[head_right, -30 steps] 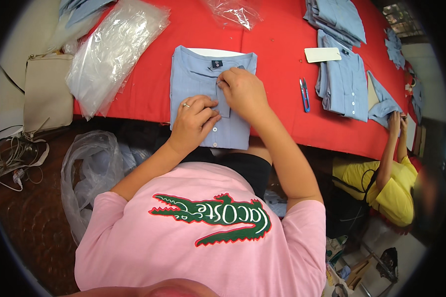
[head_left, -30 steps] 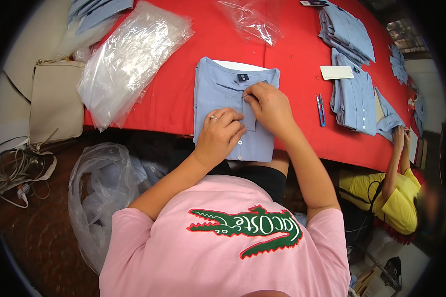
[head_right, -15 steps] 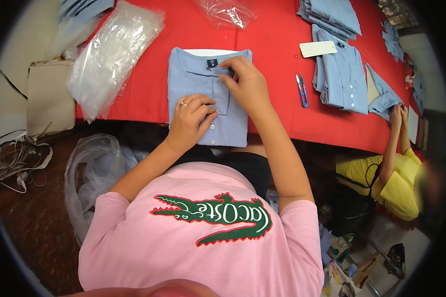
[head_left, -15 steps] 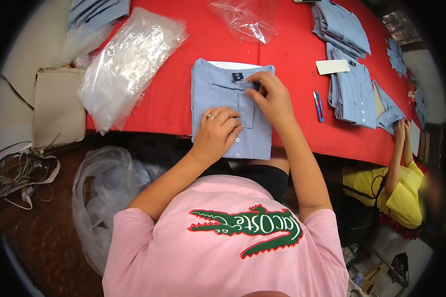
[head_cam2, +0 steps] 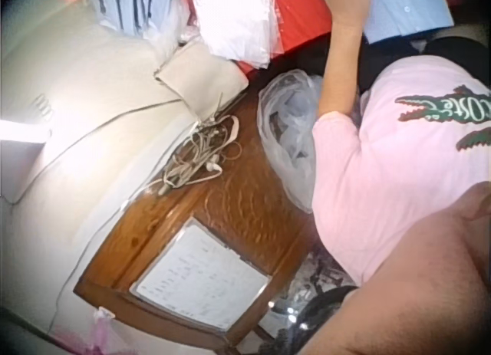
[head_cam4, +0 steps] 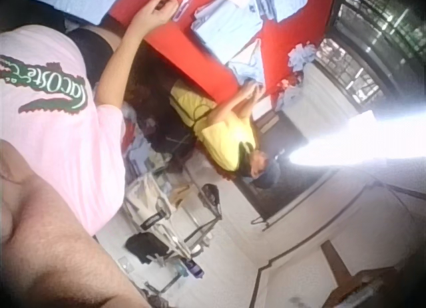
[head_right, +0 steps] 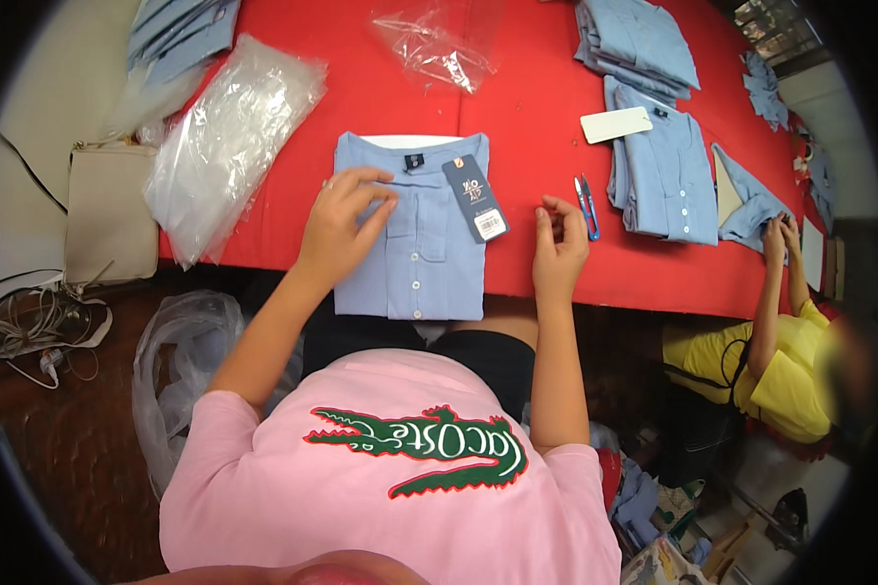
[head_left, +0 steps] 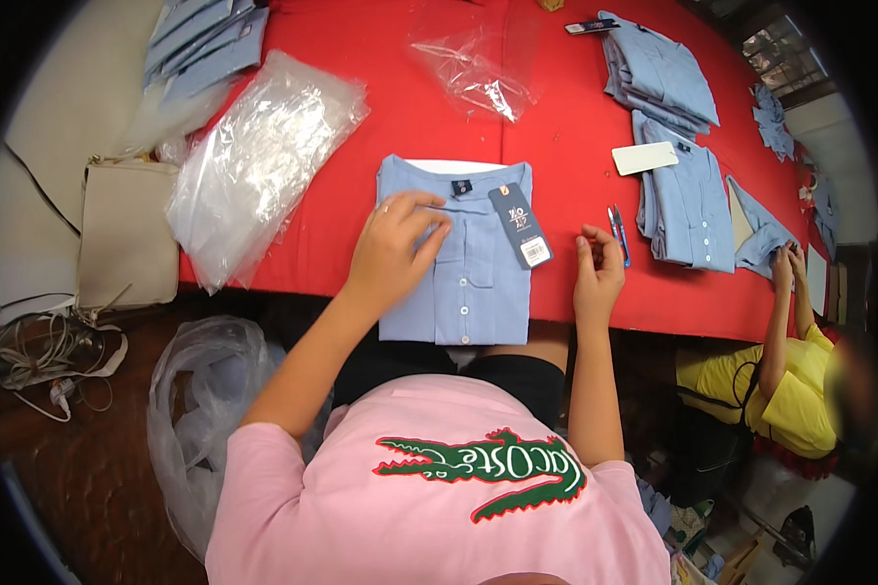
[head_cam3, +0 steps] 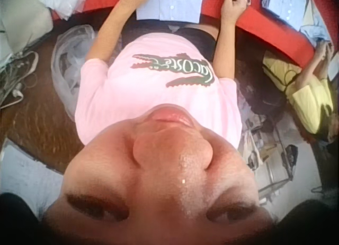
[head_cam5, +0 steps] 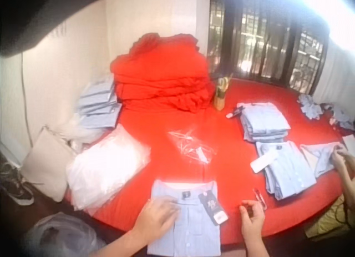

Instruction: The person uses snips to trim threads on several blue shirts, attaches tags using a tag gun, and then places the shirts into plastic bags.

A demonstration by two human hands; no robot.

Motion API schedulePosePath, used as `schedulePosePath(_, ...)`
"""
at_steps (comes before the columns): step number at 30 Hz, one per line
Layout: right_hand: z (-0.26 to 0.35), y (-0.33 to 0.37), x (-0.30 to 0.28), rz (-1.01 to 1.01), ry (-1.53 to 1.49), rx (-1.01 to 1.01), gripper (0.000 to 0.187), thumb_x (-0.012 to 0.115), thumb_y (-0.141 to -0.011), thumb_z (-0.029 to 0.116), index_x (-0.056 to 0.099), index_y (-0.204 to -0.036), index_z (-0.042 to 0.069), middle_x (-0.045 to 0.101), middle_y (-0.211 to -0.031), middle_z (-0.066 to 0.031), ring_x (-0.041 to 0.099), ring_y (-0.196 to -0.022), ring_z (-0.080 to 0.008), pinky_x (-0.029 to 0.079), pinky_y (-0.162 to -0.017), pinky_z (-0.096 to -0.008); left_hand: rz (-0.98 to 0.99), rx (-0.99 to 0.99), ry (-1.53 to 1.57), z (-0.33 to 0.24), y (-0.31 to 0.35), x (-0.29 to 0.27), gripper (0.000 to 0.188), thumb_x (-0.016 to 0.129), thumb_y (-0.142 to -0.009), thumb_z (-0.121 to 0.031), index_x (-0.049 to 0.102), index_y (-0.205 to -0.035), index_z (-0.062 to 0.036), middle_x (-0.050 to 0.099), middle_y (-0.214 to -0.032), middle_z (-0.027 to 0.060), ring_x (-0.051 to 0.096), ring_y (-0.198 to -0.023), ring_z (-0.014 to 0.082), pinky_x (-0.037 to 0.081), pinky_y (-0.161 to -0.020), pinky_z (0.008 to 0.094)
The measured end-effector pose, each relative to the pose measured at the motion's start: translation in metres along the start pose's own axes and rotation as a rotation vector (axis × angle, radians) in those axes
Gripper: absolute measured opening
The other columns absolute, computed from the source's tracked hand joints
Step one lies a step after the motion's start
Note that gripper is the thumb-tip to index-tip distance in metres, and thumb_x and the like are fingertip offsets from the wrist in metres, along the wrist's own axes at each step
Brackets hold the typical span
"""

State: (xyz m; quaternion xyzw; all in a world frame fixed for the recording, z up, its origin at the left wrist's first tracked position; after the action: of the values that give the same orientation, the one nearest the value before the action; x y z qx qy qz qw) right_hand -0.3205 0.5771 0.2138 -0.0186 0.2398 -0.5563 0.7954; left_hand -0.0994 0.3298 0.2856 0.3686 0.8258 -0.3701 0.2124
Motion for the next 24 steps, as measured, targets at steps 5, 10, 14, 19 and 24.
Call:
schedulePosePath(5, 0.027, 0.000, 0.011, 0.063, 0.105, -0.187, 0.013, 0.071, -0.100, 0.001, 0.074, -0.112, 0.000, 0.070, -0.108, -0.0106, 0.068, -0.087, -0.0190, 0.056, -0.076, -0.0325, -0.243, 0.025, -0.105, 0.052, -0.127, 0.009, 0.039, 0.077, -0.096, -0.021, 0.067, -0.131, -0.0044, 0.066, -0.140, 0.0174, 0.060, -0.132, 0.0366, 0.047, -0.112, 0.0477)
schedulePosePath(10, 0.029, -0.001, 0.020, 0.079, 0.043, -0.130, 0.012, 0.070, -0.098, -0.002, 0.073, -0.109, 0.000, 0.071, -0.103, -0.0130, 0.069, -0.085, -0.0237, 0.057, -0.077, -0.0347, -0.348, 0.115, -0.497, 0.096, -0.217, 0.015, 0.063, 0.072, -0.093, -0.017, 0.052, -0.151, -0.0048, 0.063, -0.145, 0.0204, 0.051, -0.146, 0.0368, 0.033, -0.124, 0.0630)
schedulePosePath(14, 0.022, -0.002, 0.014, 0.063, -0.025, -0.134, 0.013, 0.071, -0.097, -0.001, 0.074, -0.109, 0.002, 0.071, -0.103, -0.0124, 0.069, -0.086, -0.0231, 0.056, -0.077, -0.0335, 0.137, 0.009, -0.762, 0.106, -0.267, 0.052, 0.048, 0.065, -0.093, -0.010, 0.065, -0.141, -0.0097, 0.076, -0.122, 0.0204, 0.065, -0.131, 0.0358, 0.024, -0.127, 0.0683)
schedulePosePath(19, 0.045, -0.008, -0.030, -0.111, 0.001, -0.246, 0.038, 0.079, -0.090, 0.007, 0.068, -0.127, 0.007, 0.064, -0.138, -0.0134, 0.061, -0.128, -0.0317, 0.049, -0.109, -0.0426, 0.191, 0.226, 0.029, -0.044, -0.243, 0.058, 0.023, 0.078, -0.093, -0.011, 0.076, -0.112, 0.0010, 0.079, -0.107, 0.0178, 0.077, -0.098, 0.0333, 0.060, -0.087, 0.0373)
schedulePosePath(24, 0.215, -0.003, -0.119, -0.304, 0.016, -0.705, 0.048, 0.086, -0.086, 0.020, 0.067, -0.130, 0.012, 0.061, -0.146, -0.0161, 0.056, -0.135, -0.0354, 0.040, -0.115, -0.0467, 0.197, 0.420, 0.156, -0.226, -0.153, 0.017, 0.013, 0.083, -0.092, -0.005, 0.076, -0.103, -0.0034, 0.073, -0.086, 0.0085, 0.066, -0.069, 0.0156, 0.052, -0.064, 0.0298)
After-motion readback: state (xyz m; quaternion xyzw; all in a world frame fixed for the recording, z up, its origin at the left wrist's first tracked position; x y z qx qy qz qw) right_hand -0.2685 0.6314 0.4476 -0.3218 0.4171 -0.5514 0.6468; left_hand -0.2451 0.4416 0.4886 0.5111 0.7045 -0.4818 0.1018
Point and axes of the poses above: each hand's wrist, its own y-axis away from the middle knuckle, its own x-axis out of the palm, z = x × y, the point moved 10 cm from there along -y, towards the middle knuckle
